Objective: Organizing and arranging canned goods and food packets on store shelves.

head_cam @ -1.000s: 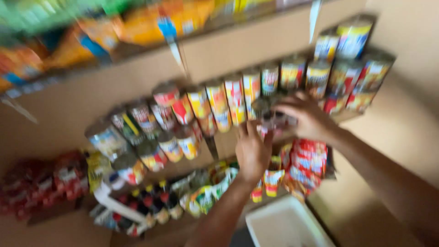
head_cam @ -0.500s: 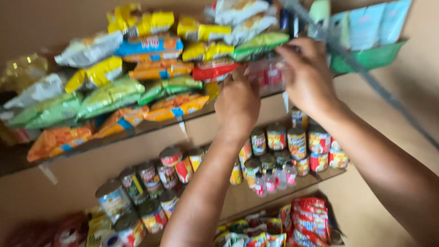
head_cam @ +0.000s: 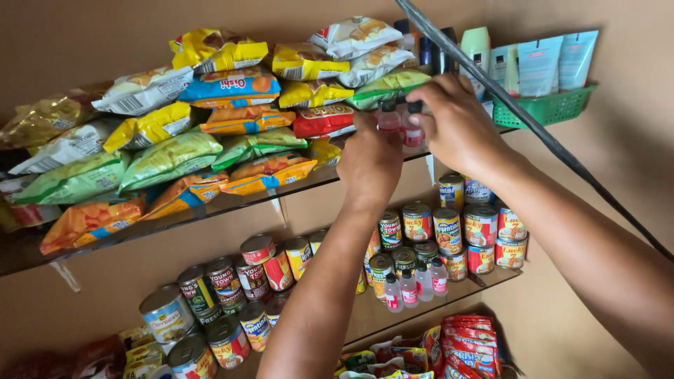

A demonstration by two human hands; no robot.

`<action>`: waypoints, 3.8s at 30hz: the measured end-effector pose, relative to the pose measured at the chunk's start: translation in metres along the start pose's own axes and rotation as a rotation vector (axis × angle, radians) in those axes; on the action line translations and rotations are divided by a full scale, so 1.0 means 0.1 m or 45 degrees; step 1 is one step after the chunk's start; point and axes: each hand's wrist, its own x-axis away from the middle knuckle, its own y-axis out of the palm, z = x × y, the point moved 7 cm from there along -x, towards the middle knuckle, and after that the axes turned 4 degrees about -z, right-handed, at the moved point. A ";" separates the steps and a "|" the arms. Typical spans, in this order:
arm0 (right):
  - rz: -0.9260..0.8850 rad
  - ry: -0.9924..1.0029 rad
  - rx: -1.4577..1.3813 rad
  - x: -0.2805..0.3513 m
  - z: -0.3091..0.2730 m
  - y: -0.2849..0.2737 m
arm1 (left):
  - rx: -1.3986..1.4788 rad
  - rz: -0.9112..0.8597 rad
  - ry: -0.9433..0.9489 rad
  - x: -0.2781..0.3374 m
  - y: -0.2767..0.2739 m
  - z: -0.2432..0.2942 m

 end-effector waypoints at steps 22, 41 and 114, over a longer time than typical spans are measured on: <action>-0.526 0.304 -0.626 1.19 -0.84 -0.03 | 0.318 -0.306 0.203 1.65 -0.17 -0.77; -0.736 -0.038 -0.421 2.02 -1.05 1.74 | 0.133 -0.355 -0.398 2.08 1.10 -2.57; -0.545 0.394 -1.062 2.02 -1.34 1.29 | 0.116 -0.244 -0.069 2.14 0.27 -2.06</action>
